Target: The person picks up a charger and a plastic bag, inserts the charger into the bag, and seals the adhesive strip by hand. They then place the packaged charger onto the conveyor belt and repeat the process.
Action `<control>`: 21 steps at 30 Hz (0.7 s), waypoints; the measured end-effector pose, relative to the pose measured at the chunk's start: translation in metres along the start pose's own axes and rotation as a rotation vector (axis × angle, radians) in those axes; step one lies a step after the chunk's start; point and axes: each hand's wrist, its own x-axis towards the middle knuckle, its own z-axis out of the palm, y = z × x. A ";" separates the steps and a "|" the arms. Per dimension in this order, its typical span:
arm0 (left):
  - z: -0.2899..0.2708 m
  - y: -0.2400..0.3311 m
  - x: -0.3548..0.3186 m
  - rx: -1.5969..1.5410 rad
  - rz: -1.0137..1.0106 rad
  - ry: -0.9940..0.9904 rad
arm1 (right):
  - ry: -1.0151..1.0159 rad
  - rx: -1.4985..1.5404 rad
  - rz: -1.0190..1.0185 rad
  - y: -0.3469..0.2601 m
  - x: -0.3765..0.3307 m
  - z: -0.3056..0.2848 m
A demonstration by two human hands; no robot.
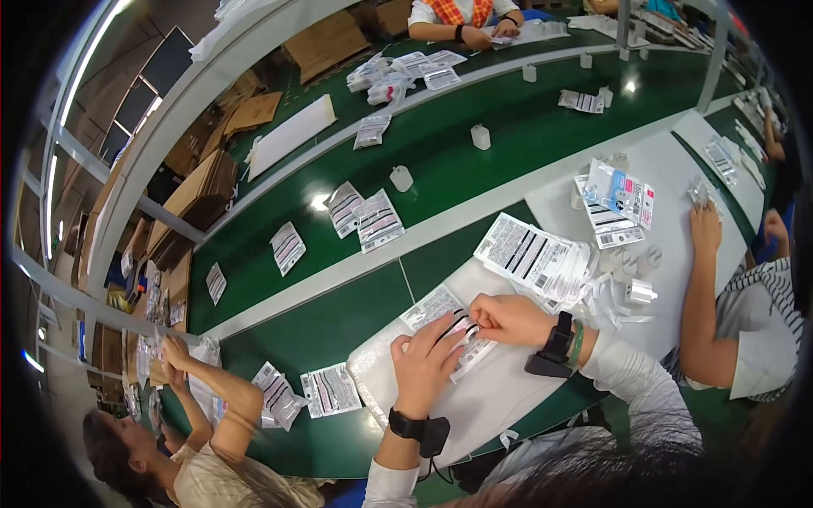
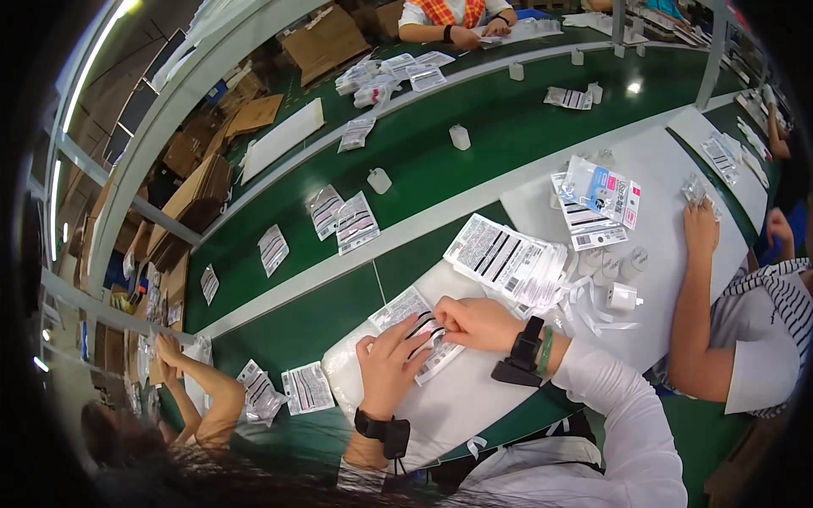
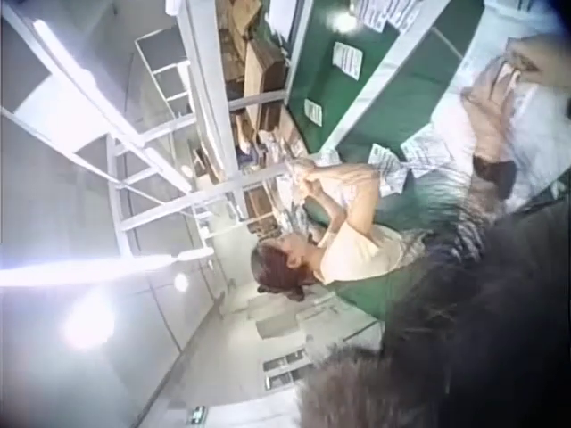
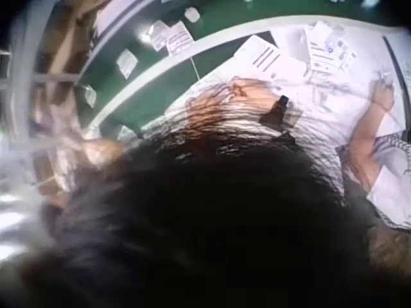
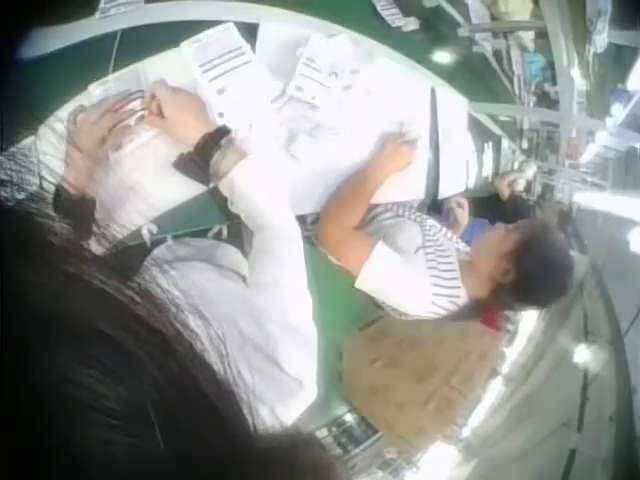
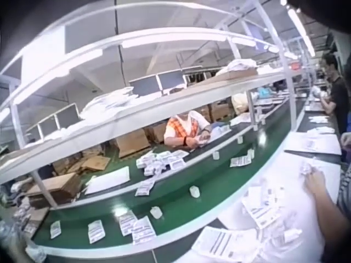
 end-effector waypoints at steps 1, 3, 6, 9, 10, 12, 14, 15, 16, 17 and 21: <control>-0.003 0.001 0.002 0.014 -0.001 -0.029 | -0.019 0.053 0.026 0.001 0.000 0.000; -0.004 -0.002 0.004 0.024 -0.009 -0.045 | -0.034 0.059 0.030 0.003 -0.001 -0.003; -0.006 -0.007 0.004 0.038 -0.006 -0.086 | -0.046 0.071 0.048 -0.002 0.001 -0.005; -0.007 -0.008 0.004 0.049 0.008 -0.076 | 0.006 -0.041 0.003 -0.003 0.004 0.002; -0.006 -0.007 0.005 0.050 0.013 -0.074 | 0.011 -0.043 0.002 -0.003 0.004 0.003; -0.007 -0.005 0.004 0.084 0.021 -0.059 | 0.024 -0.059 0.011 -0.004 0.004 0.005; -0.006 0.000 0.005 0.102 0.033 -0.041 | 0.039 -0.077 0.011 -0.006 0.004 0.005; -0.004 0.005 0.006 0.149 0.010 -0.036 | 0.036 -0.077 0.019 -0.007 0.004 0.005; -0.003 0.010 0.005 0.198 -0.017 -0.033 | 0.031 -0.074 0.026 -0.009 0.004 0.007; -0.002 0.015 0.006 0.246 -0.044 -0.029 | 0.025 -0.071 0.032 -0.009 0.004 0.009; 0.006 0.036 0.011 0.477 -0.097 -0.049 | 0.025 -0.055 0.011 -0.007 0.001 0.014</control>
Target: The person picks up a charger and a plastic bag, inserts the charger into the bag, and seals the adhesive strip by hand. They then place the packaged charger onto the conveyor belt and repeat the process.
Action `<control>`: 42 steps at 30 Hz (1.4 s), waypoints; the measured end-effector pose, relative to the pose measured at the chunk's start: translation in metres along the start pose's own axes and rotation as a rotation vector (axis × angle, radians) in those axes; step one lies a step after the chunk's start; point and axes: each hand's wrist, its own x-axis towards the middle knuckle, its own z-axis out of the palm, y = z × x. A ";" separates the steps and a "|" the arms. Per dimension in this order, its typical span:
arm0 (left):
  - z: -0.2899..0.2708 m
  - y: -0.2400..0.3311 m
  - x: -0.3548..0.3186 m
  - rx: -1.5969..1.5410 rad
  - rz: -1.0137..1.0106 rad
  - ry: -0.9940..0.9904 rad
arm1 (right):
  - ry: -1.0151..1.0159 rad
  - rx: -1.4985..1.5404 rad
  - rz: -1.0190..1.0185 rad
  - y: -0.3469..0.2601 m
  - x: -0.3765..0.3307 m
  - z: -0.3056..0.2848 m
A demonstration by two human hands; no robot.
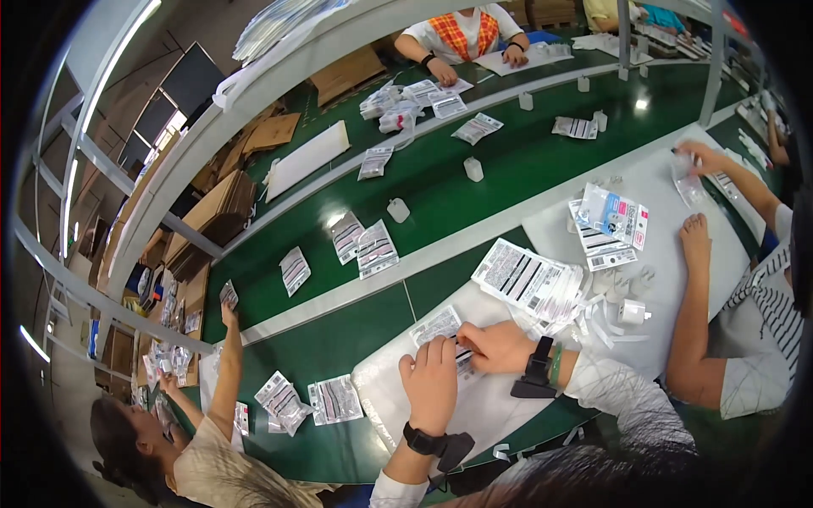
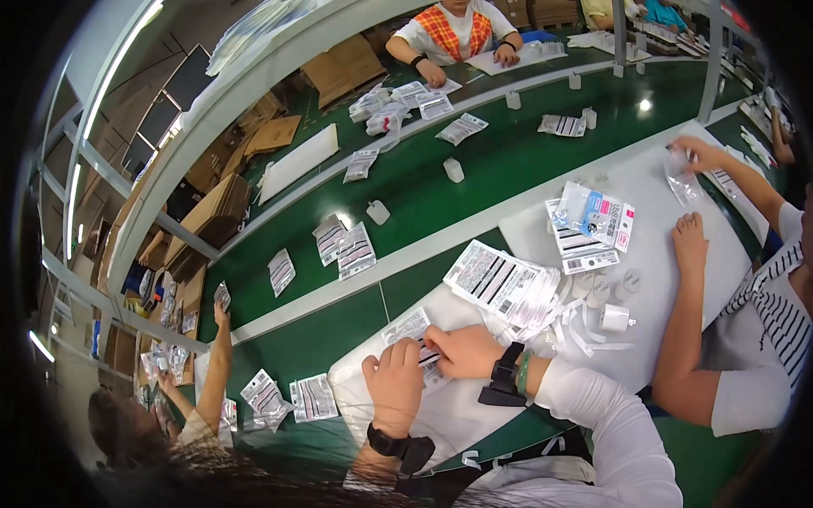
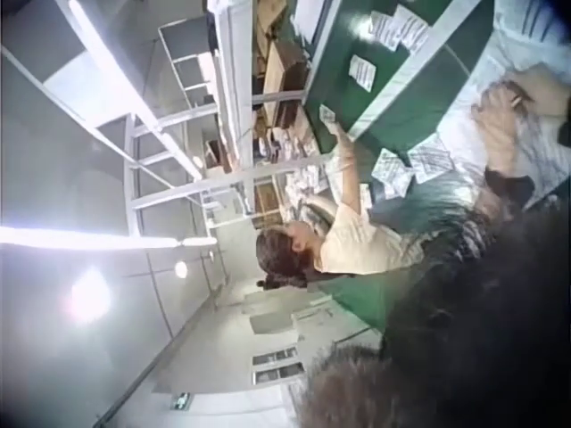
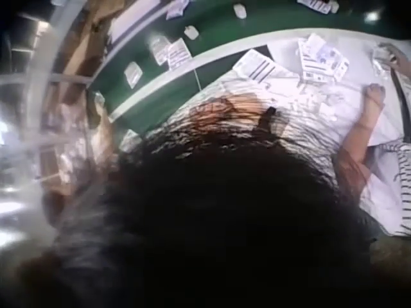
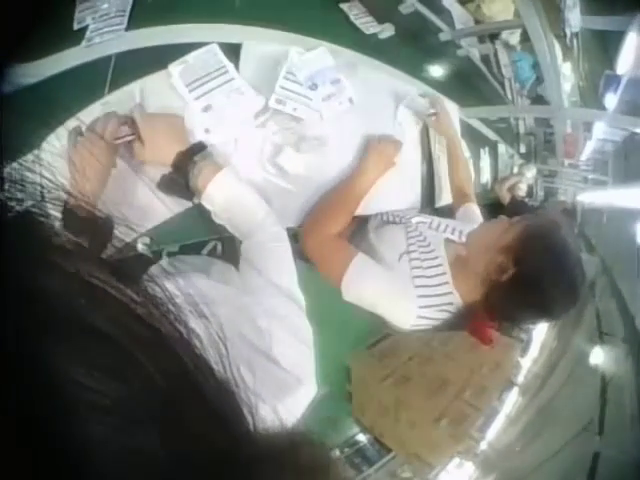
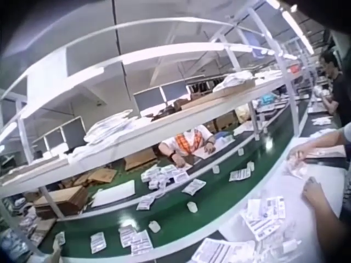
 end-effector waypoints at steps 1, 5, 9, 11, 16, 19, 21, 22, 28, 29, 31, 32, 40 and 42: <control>0.001 0.002 0.002 0.000 -0.004 0.006 | -0.001 -0.006 -0.004 0.001 -0.002 0.002; 0.011 0.001 0.013 0.070 -0.065 0.042 | 0.039 -0.011 -0.045 0.003 -0.001 0.008; 0.008 0.004 0.009 0.152 -0.107 0.085 | 0.010 0.011 -0.053 0.001 -0.001 0.004; 0.015 0.002 0.013 0.143 -0.116 0.091 | -0.032 0.016 -0.064 -0.002 -0.002 0.002; 0.015 0.005 0.007 0.114 -0.161 0.101 | -0.028 -0.004 -0.092 -0.009 -0.006 0.005; 0.022 0.006 0.009 0.039 -0.186 0.024 | -0.069 -0.062 -0.028 -0.009 -0.007 0.000; 0.021 0.001 0.005 0.001 -0.206 -0.011 | -0.095 -0.096 -0.001 -0.010 -0.011 -0.006; 0.014 -0.004 -0.003 -0.214 -0.211 -0.030 | -0.062 -0.142 0.005 -0.011 -0.017 -0.010; -0.012 -0.039 -0.046 -0.586 0.041 -0.118 | 0.038 -0.301 -0.274 -0.025 -0.034 -0.044; -0.008 -0.044 -0.047 -0.599 0.046 -0.120 | 0.035 -0.307 -0.262 -0.019 -0.037 -0.045; 0.002 -0.061 -0.054 -0.416 0.205 -0.195 | -0.007 -0.449 -0.343 0.001 -0.038 -0.040; 0.005 -0.066 -0.056 -0.325 0.284 -0.231 | -0.028 -0.520 -0.384 0.005 -0.037 -0.038; 0.012 -0.078 -0.054 -0.325 0.310 -0.286 | -0.088 -0.415 -0.309 0.009 -0.031 -0.039; 0.012 -0.080 -0.055 -0.351 0.297 -0.304 | -0.087 -0.388 -0.287 0.012 -0.032 -0.039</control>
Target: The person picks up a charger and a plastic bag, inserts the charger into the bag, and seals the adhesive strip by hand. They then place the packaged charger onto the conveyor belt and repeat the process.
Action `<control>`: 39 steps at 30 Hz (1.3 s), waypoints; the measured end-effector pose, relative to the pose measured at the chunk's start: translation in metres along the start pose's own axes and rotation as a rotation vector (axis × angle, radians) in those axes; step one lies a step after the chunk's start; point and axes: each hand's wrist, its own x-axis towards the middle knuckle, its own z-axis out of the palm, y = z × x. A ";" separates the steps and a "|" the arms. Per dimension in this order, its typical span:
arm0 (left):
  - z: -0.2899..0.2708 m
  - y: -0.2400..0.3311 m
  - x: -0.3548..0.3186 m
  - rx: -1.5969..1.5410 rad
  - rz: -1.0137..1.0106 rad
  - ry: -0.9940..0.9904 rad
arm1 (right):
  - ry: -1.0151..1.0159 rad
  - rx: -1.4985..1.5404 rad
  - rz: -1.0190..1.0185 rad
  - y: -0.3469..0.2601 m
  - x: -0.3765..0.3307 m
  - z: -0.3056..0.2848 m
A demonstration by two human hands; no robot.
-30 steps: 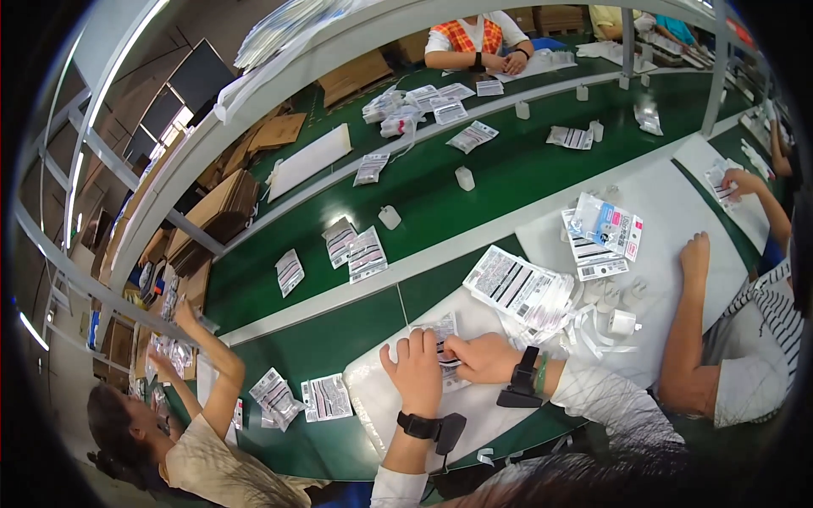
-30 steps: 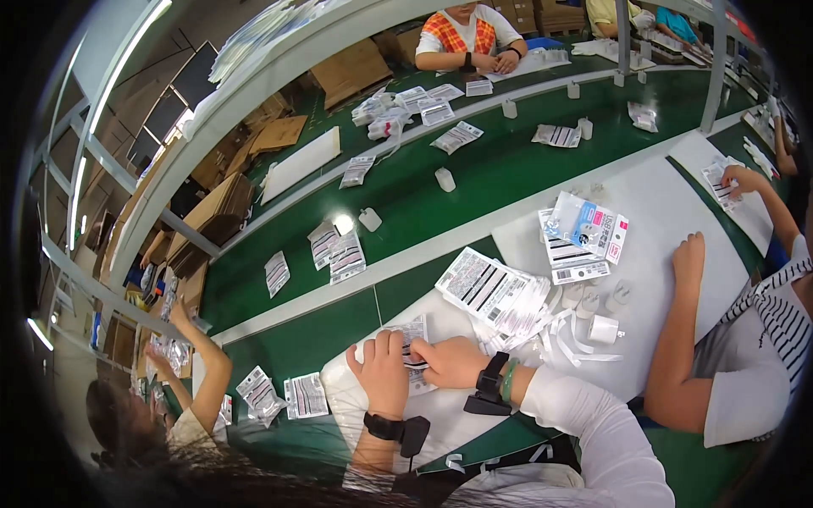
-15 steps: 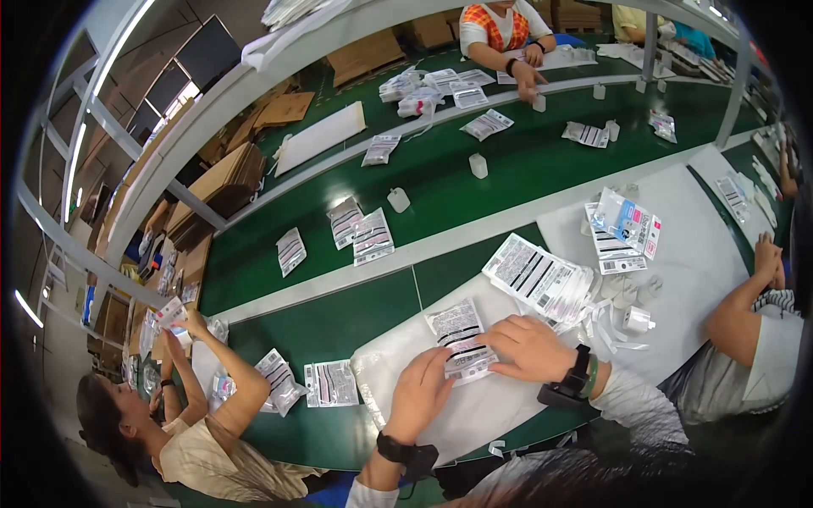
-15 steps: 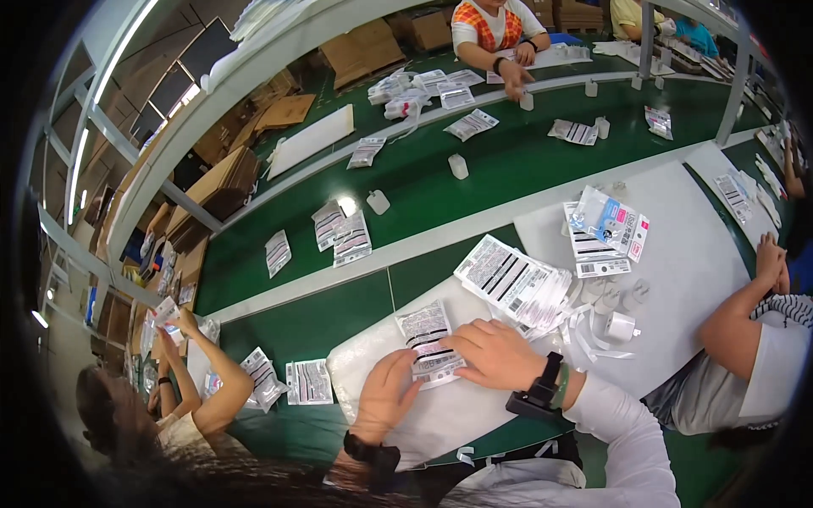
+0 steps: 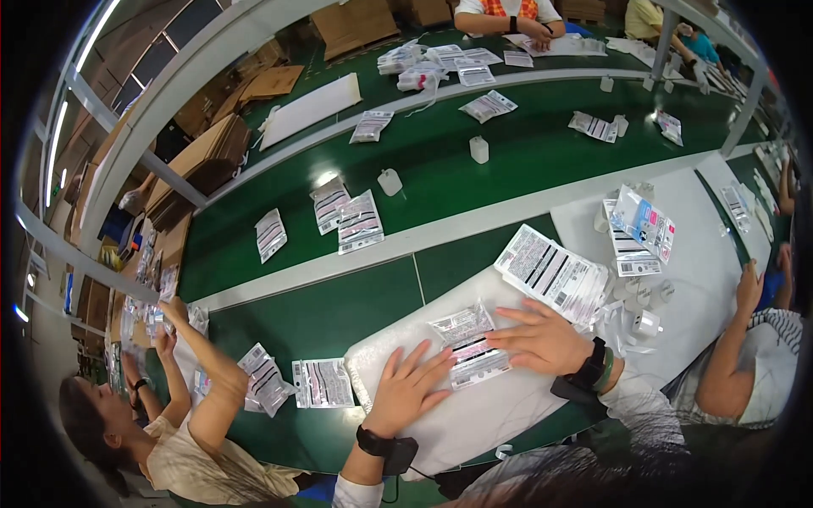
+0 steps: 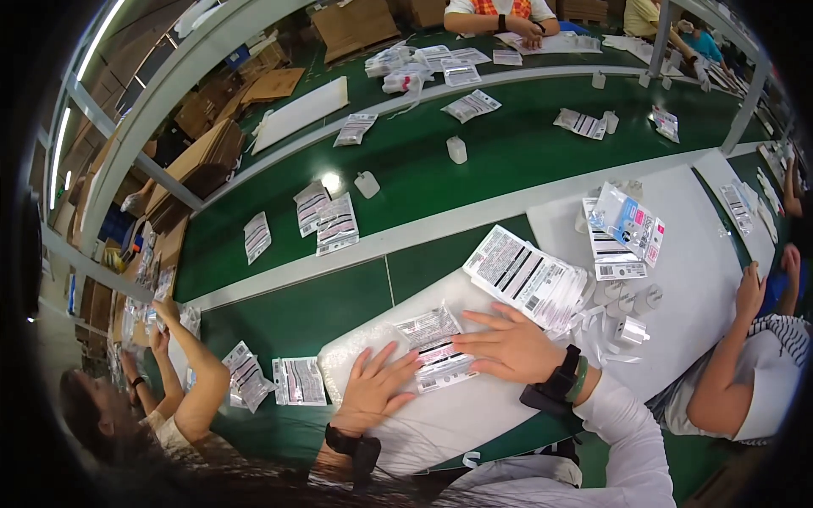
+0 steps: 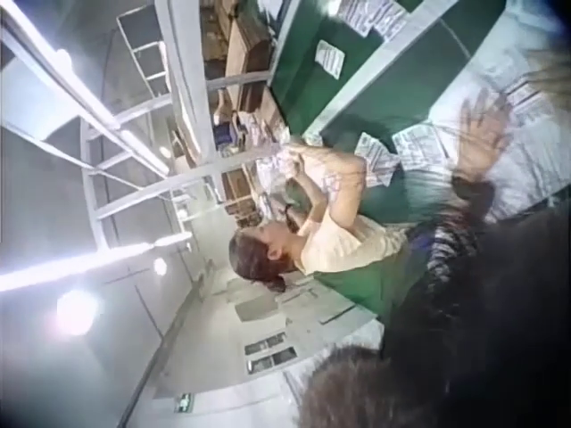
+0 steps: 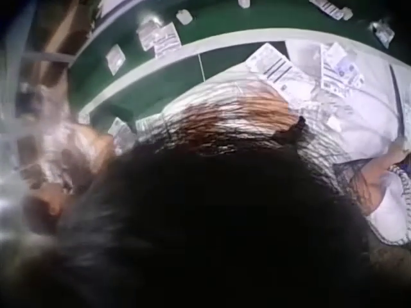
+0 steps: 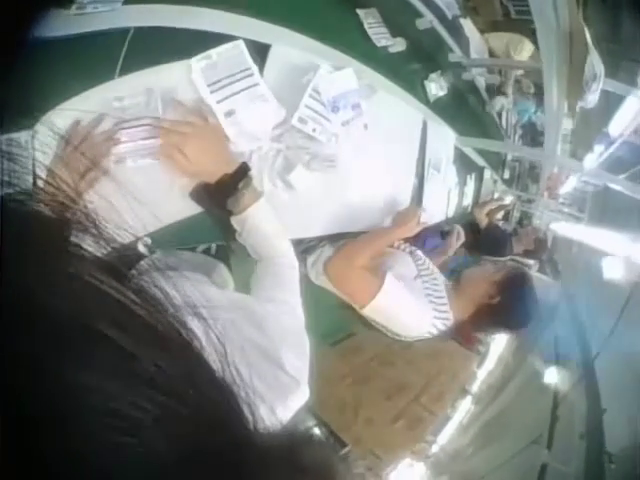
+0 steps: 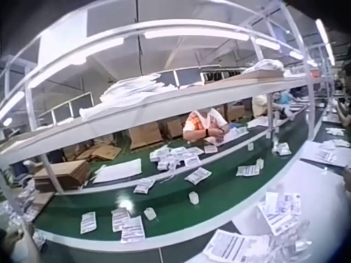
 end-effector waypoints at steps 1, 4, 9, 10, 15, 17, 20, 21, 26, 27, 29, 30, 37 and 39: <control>-0.001 0.001 0.000 -0.025 -0.008 -0.012 | 0.007 0.027 0.021 -0.001 -0.001 -0.002; -0.005 -0.002 -0.002 -0.064 -0.010 -0.047 | 0.006 0.026 0.043 -0.001 -0.001 -0.004; -0.014 -0.001 0.000 -0.088 0.030 -0.079 | 0.066 -0.065 0.029 -0.007 0.004 -0.003; -0.015 0.000 0.002 -0.091 0.047 -0.074 | 0.102 -0.083 0.029 -0.009 0.006 -0.002; -0.015 -0.003 -0.002 -0.085 0.035 -0.098 | 0.076 -0.094 -0.074 -0.054 0.033 0.017; -0.008 -0.005 0.002 -0.093 0.049 -0.077 | 0.094 -0.082 0.059 -0.074 0.032 0.042; -0.004 -0.004 0.000 -0.077 0.034 -0.060 | 0.131 -0.091 0.113 -0.086 0.029 0.057; -0.002 -0.004 -0.001 -0.071 0.033 -0.058 | 0.155 -0.112 0.123 -0.089 0.028 0.060; -0.002 -0.005 -0.001 -0.074 0.036 -0.056 | 0.177 -0.114 0.132 -0.085 0.026 0.067; 0.000 -0.005 -0.001 -0.080 0.055 -0.049 | 0.177 -0.130 0.145 -0.082 0.022 0.061; -0.003 -0.004 -0.005 -0.033 0.021 -0.051 | 0.174 -0.116 0.154 -0.076 0.013 0.039; -0.003 -0.004 -0.004 -0.009 0.003 -0.052 | 0.172 -0.107 0.157 -0.070 0.007 0.029; -0.005 0.000 0.000 0.016 0.025 -0.035 | 0.250 -0.342 0.506 -0.025 -0.056 -0.048; -0.001 -0.002 -0.003 -0.040 -0.012 -0.034 | 0.340 -0.318 0.372 -0.025 -0.045 -0.042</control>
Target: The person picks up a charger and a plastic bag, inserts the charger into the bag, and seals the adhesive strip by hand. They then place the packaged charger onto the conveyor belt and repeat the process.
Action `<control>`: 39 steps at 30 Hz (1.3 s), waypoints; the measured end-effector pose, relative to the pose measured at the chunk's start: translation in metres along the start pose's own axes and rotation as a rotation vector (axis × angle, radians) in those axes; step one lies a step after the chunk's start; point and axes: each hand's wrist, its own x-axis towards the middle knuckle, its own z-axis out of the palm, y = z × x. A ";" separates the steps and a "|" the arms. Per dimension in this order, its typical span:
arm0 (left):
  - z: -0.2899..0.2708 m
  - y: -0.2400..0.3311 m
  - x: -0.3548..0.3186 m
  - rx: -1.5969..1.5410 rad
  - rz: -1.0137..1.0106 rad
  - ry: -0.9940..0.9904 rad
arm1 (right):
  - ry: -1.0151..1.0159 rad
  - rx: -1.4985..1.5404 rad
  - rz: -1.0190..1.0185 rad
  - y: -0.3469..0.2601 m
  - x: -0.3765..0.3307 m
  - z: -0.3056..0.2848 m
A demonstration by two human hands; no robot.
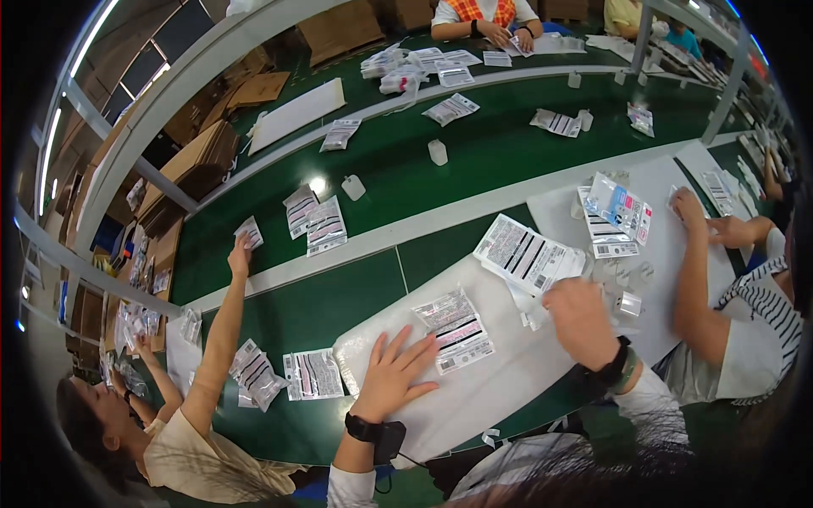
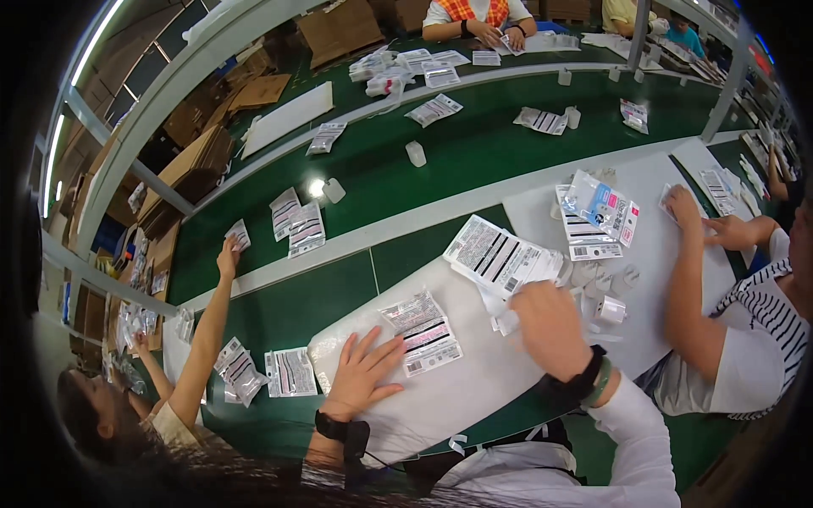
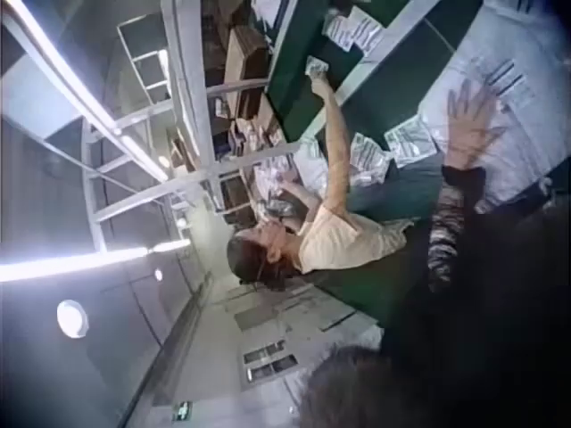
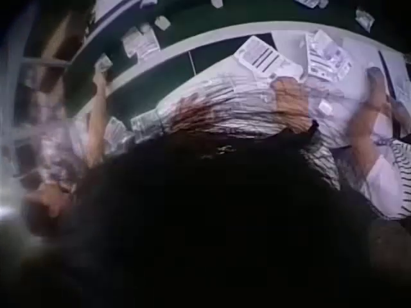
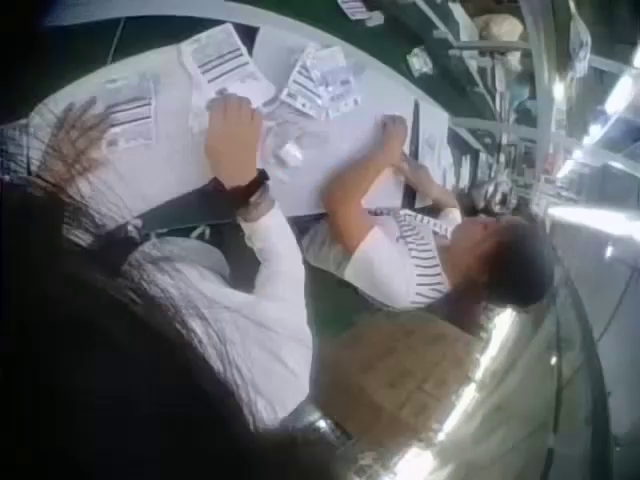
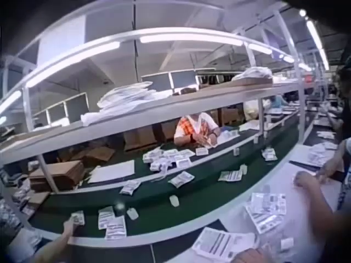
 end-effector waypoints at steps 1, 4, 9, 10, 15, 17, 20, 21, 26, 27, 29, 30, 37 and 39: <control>0.000 -0.001 -0.001 -0.027 -0.020 0.001 | 0.070 0.118 -0.087 -0.010 0.009 0.014; -0.004 0.005 0.008 0.020 -0.004 0.029 | -0.137 0.342 -0.216 -0.023 0.026 0.041; 0.000 0.001 0.004 0.006 0.000 0.000 | -0.275 0.434 -0.309 -0.015 0.038 0.070; 0.001 0.000 0.003 0.005 -0.004 -0.001 | -0.315 0.447 -0.297 -0.011 0.037 0.067; -0.001 0.000 0.003 -0.087 -0.050 -0.012 | -0.408 0.560 -0.259 -0.002 0.044 0.047; 0.001 0.003 0.004 -0.098 -0.078 0.016 | -0.407 0.554 -0.235 0.003 0.041 0.049; 0.003 0.005 0.005 -0.075 -0.071 0.036 | -0.403 0.540 -0.192 0.006 0.038 0.051; 0.003 0.005 0.006 -0.061 -0.068 0.046 | -0.350 0.515 -0.265 0.002 0.039 0.052; 0.003 0.005 0.003 -0.051 -0.065 0.048 | -0.239 0.392 -0.389 -0.005 0.035 0.058; 0.003 0.006 0.004 -0.065 -0.073 0.053 | -0.238 0.352 -0.385 -0.004 0.034 0.058; 0.003 0.008 0.005 -0.094 -0.090 0.063 | -0.217 0.373 -0.353 -0.008 0.034 0.055; 0.003 0.009 0.005 -0.096 -0.087 0.064 | -0.197 0.395 -0.321 -0.011 0.034 0.053; 0.005 0.008 0.006 -0.127 -0.107 0.097 | -0.323 0.305 -0.175 -0.017 0.015 0.045; 0.003 0.009 0.007 -0.138 -0.126 0.103 | -0.334 0.326 -0.276 -0.017 0.015 0.045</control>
